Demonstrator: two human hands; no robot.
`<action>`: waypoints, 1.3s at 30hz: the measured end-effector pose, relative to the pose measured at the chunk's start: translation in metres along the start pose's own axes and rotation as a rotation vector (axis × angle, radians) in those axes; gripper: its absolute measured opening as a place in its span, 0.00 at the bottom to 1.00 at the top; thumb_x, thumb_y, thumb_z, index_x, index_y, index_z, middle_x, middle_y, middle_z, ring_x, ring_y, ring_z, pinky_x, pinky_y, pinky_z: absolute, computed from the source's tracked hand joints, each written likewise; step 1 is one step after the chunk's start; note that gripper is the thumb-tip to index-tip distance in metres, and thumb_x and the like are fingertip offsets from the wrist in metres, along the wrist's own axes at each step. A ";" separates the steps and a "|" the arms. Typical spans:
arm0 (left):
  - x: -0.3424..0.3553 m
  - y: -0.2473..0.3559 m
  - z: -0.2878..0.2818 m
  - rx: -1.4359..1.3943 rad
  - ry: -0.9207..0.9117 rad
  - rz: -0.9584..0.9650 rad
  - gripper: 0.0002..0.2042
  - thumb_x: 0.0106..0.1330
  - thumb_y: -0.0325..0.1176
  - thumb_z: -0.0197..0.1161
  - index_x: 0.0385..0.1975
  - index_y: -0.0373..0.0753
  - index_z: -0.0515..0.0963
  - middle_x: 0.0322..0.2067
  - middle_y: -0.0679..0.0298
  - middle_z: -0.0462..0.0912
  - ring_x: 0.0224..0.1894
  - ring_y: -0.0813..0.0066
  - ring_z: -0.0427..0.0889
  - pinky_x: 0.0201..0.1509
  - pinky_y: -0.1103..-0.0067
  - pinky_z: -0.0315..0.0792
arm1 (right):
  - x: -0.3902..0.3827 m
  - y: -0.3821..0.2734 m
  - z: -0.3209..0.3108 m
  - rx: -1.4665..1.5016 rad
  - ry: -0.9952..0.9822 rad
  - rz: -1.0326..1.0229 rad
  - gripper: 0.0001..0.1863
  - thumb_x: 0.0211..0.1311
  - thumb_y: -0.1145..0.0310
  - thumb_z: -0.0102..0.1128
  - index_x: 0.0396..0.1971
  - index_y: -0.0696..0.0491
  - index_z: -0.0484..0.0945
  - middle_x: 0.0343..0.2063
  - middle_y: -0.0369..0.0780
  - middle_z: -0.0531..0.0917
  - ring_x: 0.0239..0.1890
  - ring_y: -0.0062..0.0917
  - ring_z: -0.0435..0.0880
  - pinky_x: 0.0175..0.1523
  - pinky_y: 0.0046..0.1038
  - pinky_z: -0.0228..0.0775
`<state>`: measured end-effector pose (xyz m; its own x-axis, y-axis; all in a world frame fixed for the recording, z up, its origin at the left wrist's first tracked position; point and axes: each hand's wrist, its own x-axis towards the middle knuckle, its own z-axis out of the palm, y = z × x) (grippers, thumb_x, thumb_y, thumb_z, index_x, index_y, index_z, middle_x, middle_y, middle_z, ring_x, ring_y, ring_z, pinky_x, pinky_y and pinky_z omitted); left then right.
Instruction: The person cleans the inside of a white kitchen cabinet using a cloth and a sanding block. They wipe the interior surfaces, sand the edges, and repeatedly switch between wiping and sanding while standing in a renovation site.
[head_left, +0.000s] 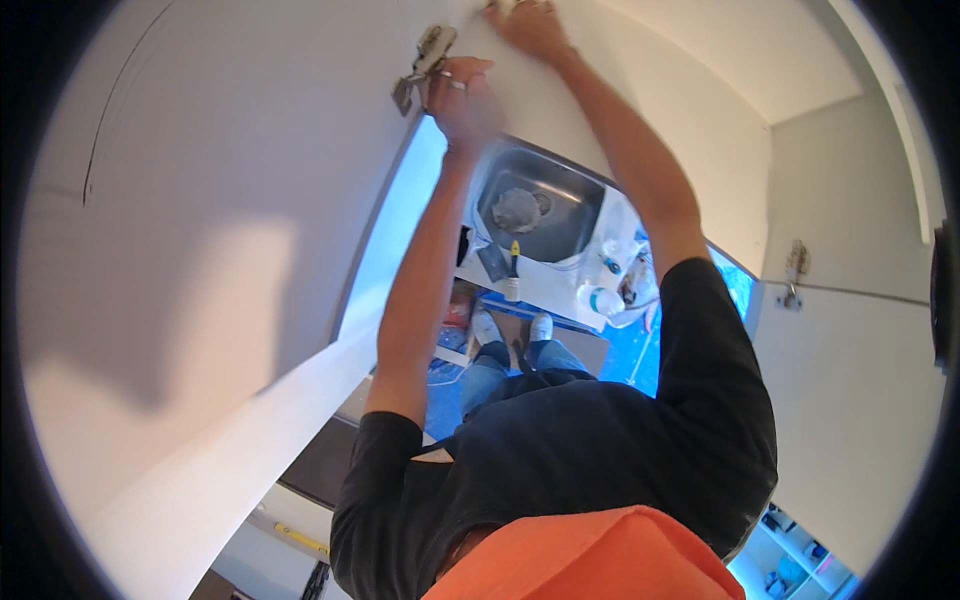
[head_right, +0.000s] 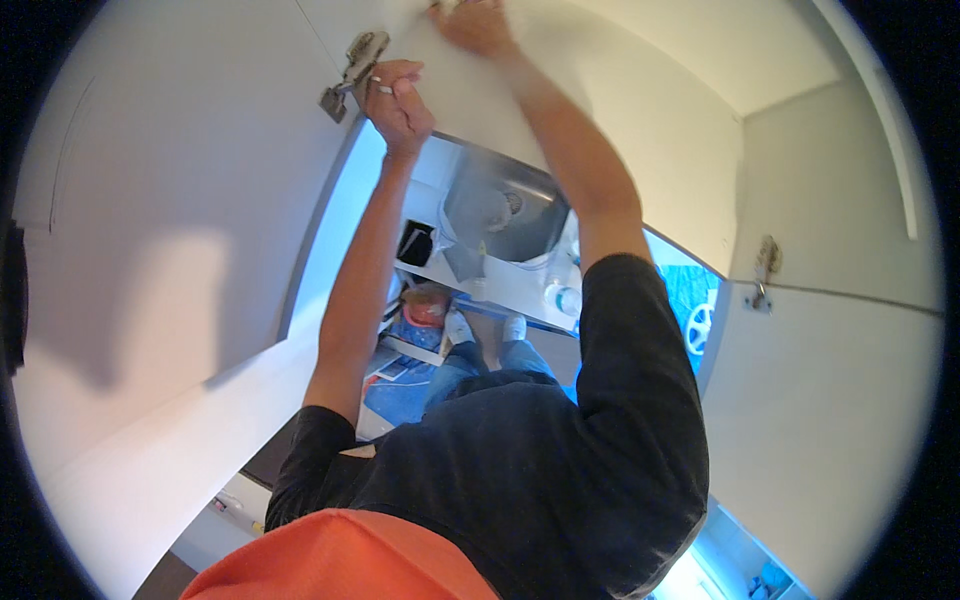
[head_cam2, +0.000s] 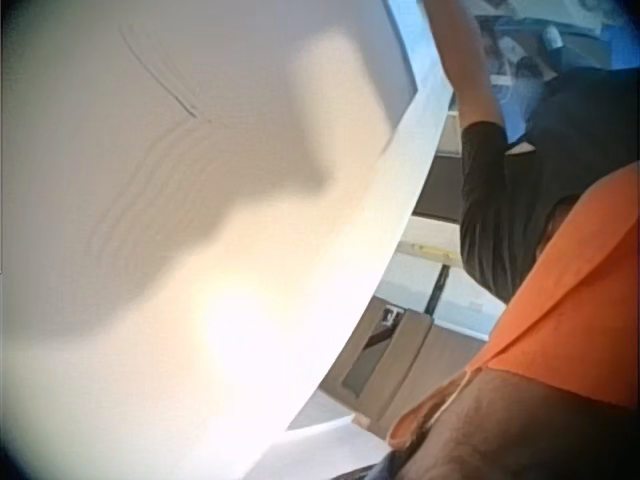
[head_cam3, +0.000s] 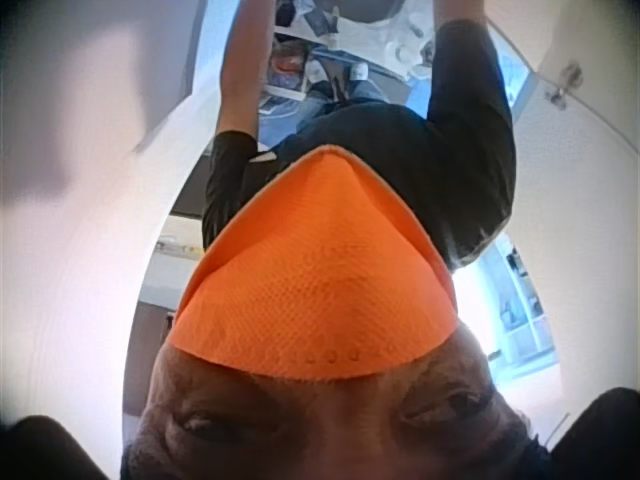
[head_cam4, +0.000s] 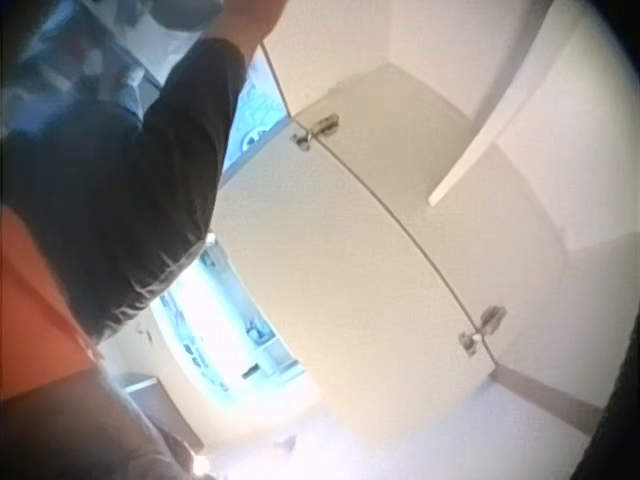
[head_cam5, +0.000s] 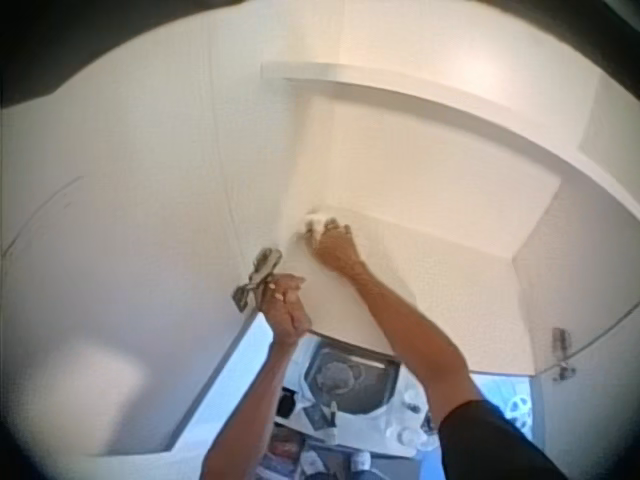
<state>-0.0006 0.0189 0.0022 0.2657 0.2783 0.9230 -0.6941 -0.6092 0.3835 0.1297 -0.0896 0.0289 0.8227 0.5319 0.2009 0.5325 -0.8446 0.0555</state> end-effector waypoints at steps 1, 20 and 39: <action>0.003 0.001 0.002 -0.002 0.025 0.007 0.14 0.72 0.35 0.48 0.33 0.35 0.79 0.31 0.56 0.82 0.31 0.62 0.79 0.38 0.69 0.73 | -0.012 -0.009 -0.001 -0.015 -0.033 0.036 0.30 0.74 0.50 0.45 0.60 0.63 0.70 0.57 0.53 0.77 0.64 0.47 0.71 0.66 0.53 0.62; -0.244 0.176 -0.174 -0.082 -0.390 -0.657 0.10 0.71 0.31 0.53 0.46 0.33 0.77 0.40 0.49 0.80 0.44 0.50 0.79 0.51 0.64 0.72 | -0.248 0.031 -0.011 -0.171 0.413 0.122 0.25 0.74 0.51 0.47 0.66 0.41 0.69 0.48 0.55 0.77 0.50 0.47 0.77 0.54 0.49 0.67; -0.163 0.223 -0.079 -0.992 -0.346 -1.512 0.23 0.78 0.44 0.51 0.66 0.37 0.66 0.64 0.58 0.73 0.65 0.67 0.72 0.67 0.70 0.67 | -0.397 -0.011 0.022 1.734 0.159 0.823 0.33 0.68 0.43 0.56 0.63 0.51 0.70 0.57 0.41 0.79 0.58 0.32 0.79 0.64 0.36 0.70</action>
<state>-0.2517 -0.1040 -0.0649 0.9833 -0.1187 -0.1378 0.1819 0.6322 0.7532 -0.1980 -0.2897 -0.0733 0.9672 -0.0003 -0.2539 -0.2497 0.1810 -0.9513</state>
